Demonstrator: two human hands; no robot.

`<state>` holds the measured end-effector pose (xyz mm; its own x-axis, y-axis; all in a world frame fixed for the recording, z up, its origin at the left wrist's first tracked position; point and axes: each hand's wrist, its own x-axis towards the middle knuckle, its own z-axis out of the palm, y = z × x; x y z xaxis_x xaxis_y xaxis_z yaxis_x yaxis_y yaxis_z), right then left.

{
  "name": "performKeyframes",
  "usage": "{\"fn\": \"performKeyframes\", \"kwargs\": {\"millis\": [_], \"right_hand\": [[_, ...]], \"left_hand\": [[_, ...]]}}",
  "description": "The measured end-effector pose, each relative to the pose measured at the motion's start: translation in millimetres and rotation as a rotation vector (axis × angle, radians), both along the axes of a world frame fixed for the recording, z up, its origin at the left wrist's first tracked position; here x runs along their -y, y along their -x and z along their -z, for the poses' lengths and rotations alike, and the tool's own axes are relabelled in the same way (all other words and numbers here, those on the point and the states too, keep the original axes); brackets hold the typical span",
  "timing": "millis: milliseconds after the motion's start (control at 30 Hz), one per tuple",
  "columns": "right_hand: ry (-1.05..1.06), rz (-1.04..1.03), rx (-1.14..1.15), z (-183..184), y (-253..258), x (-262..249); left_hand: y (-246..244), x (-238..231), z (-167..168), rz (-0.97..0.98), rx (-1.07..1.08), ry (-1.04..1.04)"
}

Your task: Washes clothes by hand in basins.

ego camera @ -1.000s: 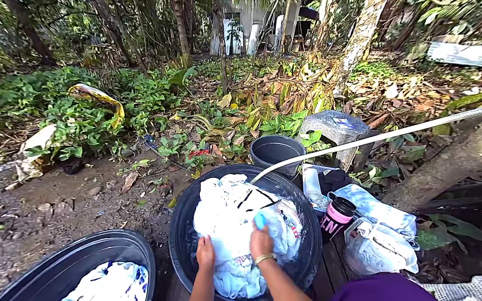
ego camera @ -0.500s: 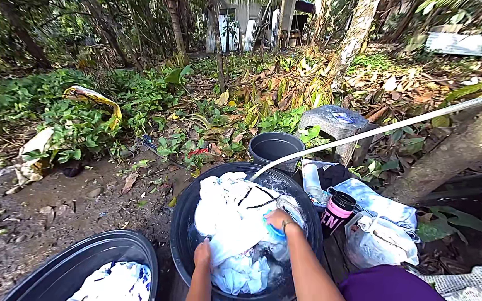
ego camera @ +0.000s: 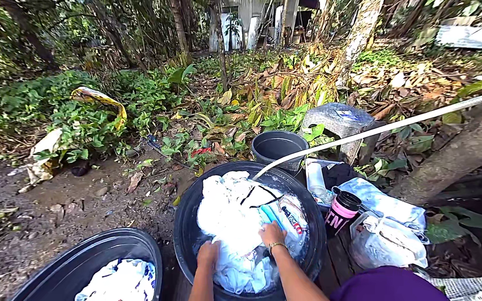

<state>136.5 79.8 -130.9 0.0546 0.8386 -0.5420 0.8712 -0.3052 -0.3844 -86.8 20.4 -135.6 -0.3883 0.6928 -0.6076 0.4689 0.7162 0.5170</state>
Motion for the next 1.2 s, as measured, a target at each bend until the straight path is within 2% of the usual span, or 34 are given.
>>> {"fn": "performKeyframes", "kwargs": {"millis": [67,133,233,300,367,500,567,700,767,833,967,1100,1167,1200], "right_hand": [[0.005,0.053,-0.061,-4.8,-1.4,-3.7],[-0.006,0.100,-0.160,-23.0,-6.4,-13.2],[-0.148,0.291,-0.388,-49.6,-17.9,-25.3],[-0.263,0.363,-0.499,-60.9,-25.5,-29.8],[-0.272,0.306,-0.432,-70.0,-31.1,-31.0],[-0.140,0.196,-0.060,-70.2,-17.5,-22.8],[-0.178,0.121,-0.089,-64.7,10.6,-7.2],[-0.106,-0.219,-0.336,-57.9,86.8,42.0],[-0.067,-0.427,-0.242,-42.6,102.6,58.8],[-0.039,-0.501,-0.076,-26.2,86.9,53.6],[-0.026,-0.227,0.123,-15.6,27.1,19.4],[-0.130,0.162,0.113,-22.0,0.8,5.7],[-0.241,0.172,0.028,-35.1,18.1,15.8],[-0.275,0.104,-0.028,-41.0,34.4,25.4]], "left_hand": [[3.8,-5.1,-12.5,-0.103,0.037,-0.161],[-0.7,-10.5,-19.9,-0.265,0.164,-0.413],[-7.0,-19.7,-34.2,-0.431,0.436,-0.679],[-8.3,-22.5,-38.6,-0.477,0.480,-0.762],[-9.8,-20.9,-34.2,-0.460,0.429,-0.721],[-11.8,-6.8,3.6,-0.319,0.301,-0.351],[-12.1,-5.4,16.5,-0.341,0.319,-0.238],[-14.7,-5.5,16.7,-0.640,0.571,-0.263],[-18.6,-2.3,11.4,-0.763,0.580,-0.324],[-16.5,-0.7,10.9,-0.685,0.461,-0.342],[-16.1,-3.3,11.1,-0.535,0.283,-0.392],[-11.0,-4.3,12.1,-0.482,0.212,-0.361],[-12.8,-5.4,15.2,-0.465,0.210,-0.332],[-14.8,-5.8,16.5,-0.474,0.222,-0.328]]}}
